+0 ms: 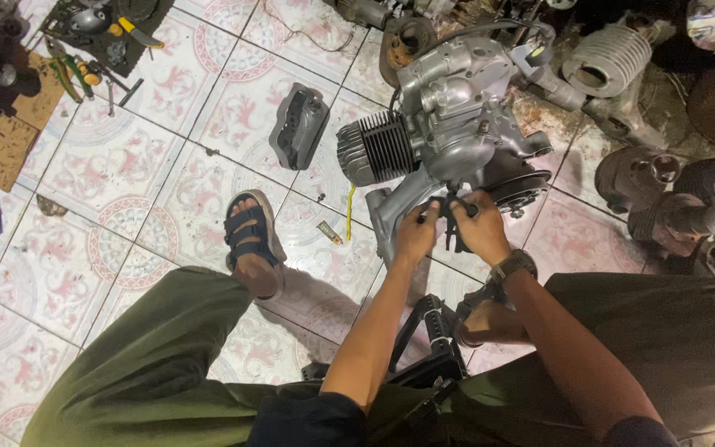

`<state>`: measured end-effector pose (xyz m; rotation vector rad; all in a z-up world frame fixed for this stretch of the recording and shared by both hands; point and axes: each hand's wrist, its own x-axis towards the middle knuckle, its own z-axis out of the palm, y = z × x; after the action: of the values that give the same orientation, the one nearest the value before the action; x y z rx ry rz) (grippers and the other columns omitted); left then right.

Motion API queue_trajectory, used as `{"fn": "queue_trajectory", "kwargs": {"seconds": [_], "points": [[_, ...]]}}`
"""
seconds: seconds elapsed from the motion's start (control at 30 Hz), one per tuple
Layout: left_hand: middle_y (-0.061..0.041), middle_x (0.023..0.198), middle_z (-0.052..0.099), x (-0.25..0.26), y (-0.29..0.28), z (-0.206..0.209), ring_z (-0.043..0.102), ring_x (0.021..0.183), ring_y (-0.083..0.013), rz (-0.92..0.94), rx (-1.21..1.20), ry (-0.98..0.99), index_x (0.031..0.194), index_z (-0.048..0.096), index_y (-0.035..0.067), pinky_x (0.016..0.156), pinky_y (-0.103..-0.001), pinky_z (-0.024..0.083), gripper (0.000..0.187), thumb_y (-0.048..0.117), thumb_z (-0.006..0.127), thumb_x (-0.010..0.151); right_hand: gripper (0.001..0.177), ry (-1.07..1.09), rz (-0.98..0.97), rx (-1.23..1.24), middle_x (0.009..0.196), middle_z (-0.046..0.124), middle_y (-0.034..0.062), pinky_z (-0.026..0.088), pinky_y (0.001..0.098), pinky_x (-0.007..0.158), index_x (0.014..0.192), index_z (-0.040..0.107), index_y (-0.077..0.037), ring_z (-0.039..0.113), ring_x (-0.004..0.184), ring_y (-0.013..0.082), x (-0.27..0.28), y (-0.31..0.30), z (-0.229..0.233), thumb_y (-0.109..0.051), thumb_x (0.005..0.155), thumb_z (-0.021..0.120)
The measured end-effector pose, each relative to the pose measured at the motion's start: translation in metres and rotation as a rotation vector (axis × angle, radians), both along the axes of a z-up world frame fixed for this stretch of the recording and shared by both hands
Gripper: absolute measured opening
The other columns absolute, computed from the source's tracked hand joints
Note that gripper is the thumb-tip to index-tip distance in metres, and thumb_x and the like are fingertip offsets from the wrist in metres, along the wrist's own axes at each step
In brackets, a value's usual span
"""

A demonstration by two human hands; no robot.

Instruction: The person uses a yellow-handled screwdriver to work on a silver engine block, specifically prying at the cylinder head area. They then switch to using a black rag to wipe and clean the engine surface.

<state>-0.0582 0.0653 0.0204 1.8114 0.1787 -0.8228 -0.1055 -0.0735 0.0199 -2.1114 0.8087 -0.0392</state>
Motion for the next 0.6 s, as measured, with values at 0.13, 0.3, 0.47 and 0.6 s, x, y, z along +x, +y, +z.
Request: {"fn": "queue_trajectory", "kwargs": {"seconds": [0.13, 0.3, 0.47, 0.6], "points": [[-0.019, 0.109, 0.065, 0.006, -0.010, 0.002, 0.061, 0.106, -0.0332, 0.062, 0.072, -0.062, 0.123, 0.060, 0.009, 0.093, -0.045, 0.046, 0.053, 0.047, 0.048, 0.088, 0.029, -0.182, -0.158, 0.106, 0.096, 0.064, 0.0241, 0.044, 0.0502, 0.084, 0.103, 0.060, -0.001, 0.061, 0.097, 0.0405, 0.017, 0.007, 0.038, -0.022, 0.082, 0.062], [-0.023, 0.091, 0.061, 0.039, 0.006, 0.058, 0.060, 0.088, -0.0408, 0.204, 0.153, -0.786, 0.110, 0.061, -0.001, 0.078, -0.049, 0.047, 0.025, 0.014, 0.049, 0.093, 0.019, -0.580, -0.140, -0.247, 0.082, 0.060, 0.0181, 0.047, 0.0316, 0.069, 0.097, 0.060, -0.003, 0.062, 0.080, 0.0279, 0.038, -0.024, 0.029, -0.007, 0.082, 0.071], [-0.016, 0.121, 0.046, 0.101, 0.018, 0.034, 0.043, 0.112, -0.0355, 0.098, 0.518, -0.965, 0.127, 0.050, 0.010, 0.089, -0.052, 0.035, 0.042, 0.032, 0.049, 0.092, 0.026, -0.631, 0.051, -0.561, 0.098, 0.053, 0.0161, 0.049, 0.0408, 0.076, 0.098, 0.061, -0.006, 0.058, 0.089, 0.0375, 0.060, -0.034, 0.048, -0.005, 0.076, 0.076], [-0.010, 0.156, 0.013, 0.125, 0.019, -0.004, 0.015, 0.140, -0.0420, -0.188, 0.650, -0.631, 0.150, 0.022, 0.027, 0.103, -0.066, 0.011, 0.062, 0.054, 0.034, 0.096, 0.025, -0.614, -0.045, -0.764, 0.107, 0.050, 0.0290, 0.047, 0.0502, 0.085, 0.100, 0.061, -0.008, 0.056, 0.100, 0.0488, 0.076, -0.011, 0.027, -0.009, 0.079, 0.074]]}}
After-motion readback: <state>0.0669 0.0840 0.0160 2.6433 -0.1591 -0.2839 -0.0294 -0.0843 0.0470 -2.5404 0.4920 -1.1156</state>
